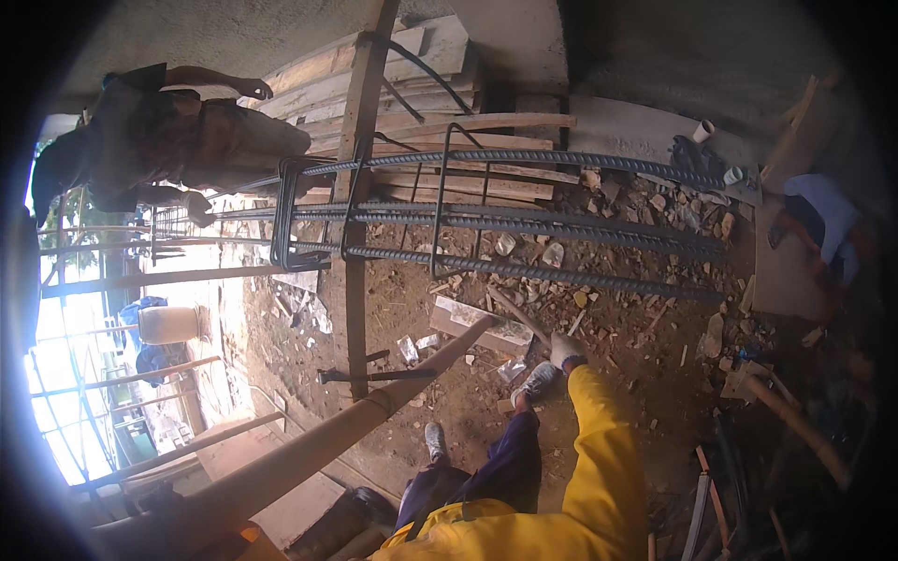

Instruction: The person assembles a rebar cage by placing a pre-bent stirrup onto a rebar framework and securing it with wire ties. They use pliers to twist and tighten the wire at multiple points along the cage.

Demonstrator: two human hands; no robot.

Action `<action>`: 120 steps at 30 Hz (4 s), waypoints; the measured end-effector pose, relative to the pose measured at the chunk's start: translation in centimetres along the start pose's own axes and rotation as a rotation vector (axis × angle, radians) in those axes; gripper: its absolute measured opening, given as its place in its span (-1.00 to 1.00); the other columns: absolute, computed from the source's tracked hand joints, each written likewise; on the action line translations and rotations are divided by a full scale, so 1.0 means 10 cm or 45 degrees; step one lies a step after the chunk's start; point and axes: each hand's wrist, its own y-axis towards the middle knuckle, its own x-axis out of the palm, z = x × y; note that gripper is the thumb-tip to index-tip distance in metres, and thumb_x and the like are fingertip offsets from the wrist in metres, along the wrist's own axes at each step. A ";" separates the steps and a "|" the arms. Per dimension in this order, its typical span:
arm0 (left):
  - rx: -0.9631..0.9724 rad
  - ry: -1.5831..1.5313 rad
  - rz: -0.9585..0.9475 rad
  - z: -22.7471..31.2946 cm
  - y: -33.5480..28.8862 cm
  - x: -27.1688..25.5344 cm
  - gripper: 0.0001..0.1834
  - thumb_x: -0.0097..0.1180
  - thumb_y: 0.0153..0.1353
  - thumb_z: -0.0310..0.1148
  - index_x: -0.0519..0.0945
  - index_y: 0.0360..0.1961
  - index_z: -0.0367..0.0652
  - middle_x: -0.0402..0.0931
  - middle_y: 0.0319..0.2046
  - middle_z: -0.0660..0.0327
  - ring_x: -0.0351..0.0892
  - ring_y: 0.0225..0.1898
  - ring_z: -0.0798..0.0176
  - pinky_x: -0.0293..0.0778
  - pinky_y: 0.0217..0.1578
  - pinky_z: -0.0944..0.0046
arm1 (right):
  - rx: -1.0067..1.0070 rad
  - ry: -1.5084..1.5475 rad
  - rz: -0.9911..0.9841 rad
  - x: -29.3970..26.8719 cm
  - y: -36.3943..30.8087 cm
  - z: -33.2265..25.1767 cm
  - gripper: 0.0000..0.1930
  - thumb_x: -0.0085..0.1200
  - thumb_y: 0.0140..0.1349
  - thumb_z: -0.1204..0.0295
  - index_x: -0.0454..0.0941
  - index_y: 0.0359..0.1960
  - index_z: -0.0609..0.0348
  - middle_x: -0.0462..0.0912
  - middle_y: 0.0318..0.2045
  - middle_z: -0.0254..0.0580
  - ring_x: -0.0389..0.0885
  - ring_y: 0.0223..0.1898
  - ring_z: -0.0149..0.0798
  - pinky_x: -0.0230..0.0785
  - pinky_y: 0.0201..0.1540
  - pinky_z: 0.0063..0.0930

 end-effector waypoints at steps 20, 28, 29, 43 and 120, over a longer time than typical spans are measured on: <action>-0.072 0.277 0.177 0.42 -0.29 -0.03 -0.07 0.01 0.36 0.18 0.10 0.45 -0.39 0.58 -0.08 -0.07 0.67 -0.12 0.00 0.50 0.14 -0.13 | 0.244 -0.185 0.028 -0.31 -0.10 0.20 -0.48 0.16 0.26 0.43 0.47 0.29 0.06 0.53 0.28 0.01 0.49 0.33 0.10 0.41 0.34 0.00; 0.046 -0.374 0.407 0.08 -0.31 0.18 0.14 0.01 0.26 0.44 0.06 0.45 -0.41 0.56 -0.06 -0.15 0.66 -0.10 -0.07 0.43 0.24 -0.12 | -0.075 0.239 0.166 0.00 -0.87 -0.65 -0.52 0.07 0.28 0.35 0.52 0.26 0.08 0.61 0.17 0.15 0.54 0.26 0.13 0.38 0.29 0.00; 0.116 -0.397 0.297 0.04 -0.29 0.16 0.13 -0.01 0.28 0.43 0.04 0.46 -0.41 0.52 -0.02 -0.17 0.63 -0.06 -0.08 0.41 0.25 -0.12 | -0.117 0.234 0.251 -0.06 -1.00 -0.90 -0.55 0.10 0.27 0.33 0.56 0.20 0.11 0.67 0.08 0.15 0.61 0.17 0.14 0.43 0.20 0.02; 0.180 -0.482 -0.314 -0.14 -0.40 -0.40 0.10 0.07 0.42 0.18 -0.23 0.57 -0.38 0.20 0.38 -0.30 0.30 0.39 -0.23 0.16 0.39 -0.09 | -1.118 0.877 1.659 -1.26 -4.22 -4.54 -0.27 0.05 0.42 0.06 0.19 0.48 0.23 0.45 0.29 -0.04 0.53 0.20 -0.14 0.37 0.28 -0.26; -2.434 -0.081 -0.558 -6.98 -2.20 -3.47 -0.61 0.20 0.40 -0.14 0.65 0.01 -0.27 0.76 -0.18 0.03 0.79 -0.30 0.01 0.70 -0.31 0.02 | -0.224 0.832 1.203 -2.36 -0.02 -5.80 -0.29 0.42 0.11 0.35 0.45 0.31 0.33 0.54 0.26 0.24 0.52 0.29 0.11 0.35 0.34 -0.13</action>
